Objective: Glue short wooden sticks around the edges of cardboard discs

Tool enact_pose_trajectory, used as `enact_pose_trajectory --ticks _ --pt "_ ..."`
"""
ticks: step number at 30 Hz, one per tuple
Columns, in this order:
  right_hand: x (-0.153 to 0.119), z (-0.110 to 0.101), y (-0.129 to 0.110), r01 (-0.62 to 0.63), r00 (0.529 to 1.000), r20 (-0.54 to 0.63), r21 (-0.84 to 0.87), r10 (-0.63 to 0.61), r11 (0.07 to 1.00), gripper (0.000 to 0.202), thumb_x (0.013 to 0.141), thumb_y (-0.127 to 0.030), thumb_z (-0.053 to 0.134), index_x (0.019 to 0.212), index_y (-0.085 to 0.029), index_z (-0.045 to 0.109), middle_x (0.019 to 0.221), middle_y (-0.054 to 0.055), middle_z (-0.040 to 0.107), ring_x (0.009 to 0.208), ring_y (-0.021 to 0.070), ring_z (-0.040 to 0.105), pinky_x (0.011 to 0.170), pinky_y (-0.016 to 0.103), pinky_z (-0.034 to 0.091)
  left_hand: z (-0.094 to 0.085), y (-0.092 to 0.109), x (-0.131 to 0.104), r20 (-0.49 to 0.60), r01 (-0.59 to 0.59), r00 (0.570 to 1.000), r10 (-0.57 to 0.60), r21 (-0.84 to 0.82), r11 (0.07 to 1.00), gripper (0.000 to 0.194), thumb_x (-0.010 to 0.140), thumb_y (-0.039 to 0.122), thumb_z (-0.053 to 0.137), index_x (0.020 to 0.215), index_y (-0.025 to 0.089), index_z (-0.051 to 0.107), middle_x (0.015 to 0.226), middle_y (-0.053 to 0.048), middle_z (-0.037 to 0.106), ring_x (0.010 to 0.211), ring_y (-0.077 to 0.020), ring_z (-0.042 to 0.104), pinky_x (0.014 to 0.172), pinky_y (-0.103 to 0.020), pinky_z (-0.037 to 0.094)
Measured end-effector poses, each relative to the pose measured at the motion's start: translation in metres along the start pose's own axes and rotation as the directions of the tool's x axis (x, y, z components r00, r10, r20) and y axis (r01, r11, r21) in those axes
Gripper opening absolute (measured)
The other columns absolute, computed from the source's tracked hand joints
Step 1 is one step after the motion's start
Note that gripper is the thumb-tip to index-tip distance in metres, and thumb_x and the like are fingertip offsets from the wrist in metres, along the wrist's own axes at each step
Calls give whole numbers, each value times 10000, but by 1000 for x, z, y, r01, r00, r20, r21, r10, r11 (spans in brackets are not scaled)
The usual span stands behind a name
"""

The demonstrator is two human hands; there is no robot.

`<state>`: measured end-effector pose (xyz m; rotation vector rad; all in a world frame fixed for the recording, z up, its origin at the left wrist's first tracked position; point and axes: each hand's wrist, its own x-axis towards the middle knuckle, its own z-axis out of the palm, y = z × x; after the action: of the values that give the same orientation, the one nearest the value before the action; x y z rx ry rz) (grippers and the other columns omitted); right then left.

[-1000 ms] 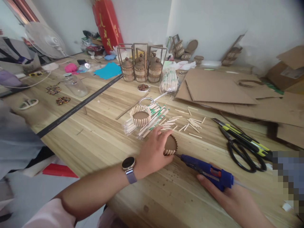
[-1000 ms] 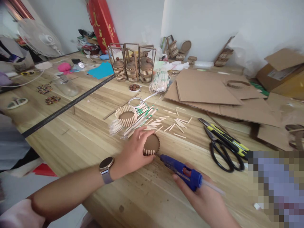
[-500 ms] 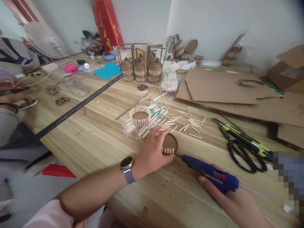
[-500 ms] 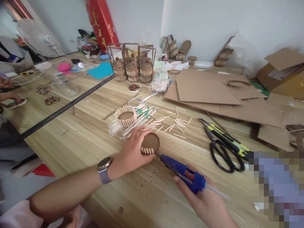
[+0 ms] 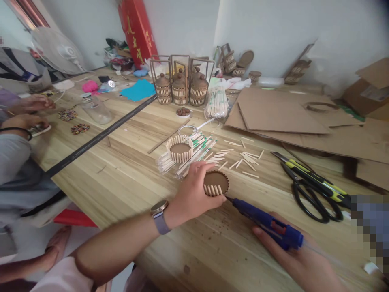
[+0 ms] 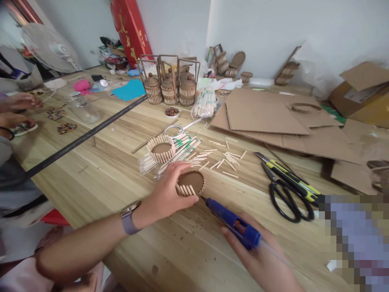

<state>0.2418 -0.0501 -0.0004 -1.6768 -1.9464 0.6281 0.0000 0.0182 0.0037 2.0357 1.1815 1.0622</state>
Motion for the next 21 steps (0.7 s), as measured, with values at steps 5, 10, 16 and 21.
enact_pose_trajectory --ticks 5,10,16,21 --pt "0 -14 -8 -275 940 251 155 232 949 404 783 -625 551 729 -238 656 676 40 723 652 218 693 587 291 563 1 -3 0 0 8 1000 -8 8 1000 703 666 185 792 1254 223 409 1304 -117 433 1290 -279 397 1108 -480 348" --pt "-5 -22 -5 -511 782 523 225 339 830 600 733 -779 484 638 -205 632 500 -1 584 415 115 521 397 225 396 2 -6 -1 12 10 1000 -10 62 998 733 670 202 797 1273 264 385 1333 -117 392 1316 -302 379 1093 -520 361" --pt "2 -20 -13 -318 746 571 -148 343 937 620 791 -751 316 598 -254 633 579 78 701 567 242 672 559 356 508 4 -5 -1 43 -28 999 23 125 992 734 665 185 784 1279 231 384 1338 -136 389 1331 -301 374 1104 -510 357" --pt "-7 -21 -21 -89 854 423 -453 302 887 521 782 -683 367 590 -314 681 610 65 728 568 327 692 554 446 499 5 -4 -1 64 -13 998 4 137 990 722 668 186 776 1281 229 396 1348 -137 384 1331 -300 382 1103 -501 367"
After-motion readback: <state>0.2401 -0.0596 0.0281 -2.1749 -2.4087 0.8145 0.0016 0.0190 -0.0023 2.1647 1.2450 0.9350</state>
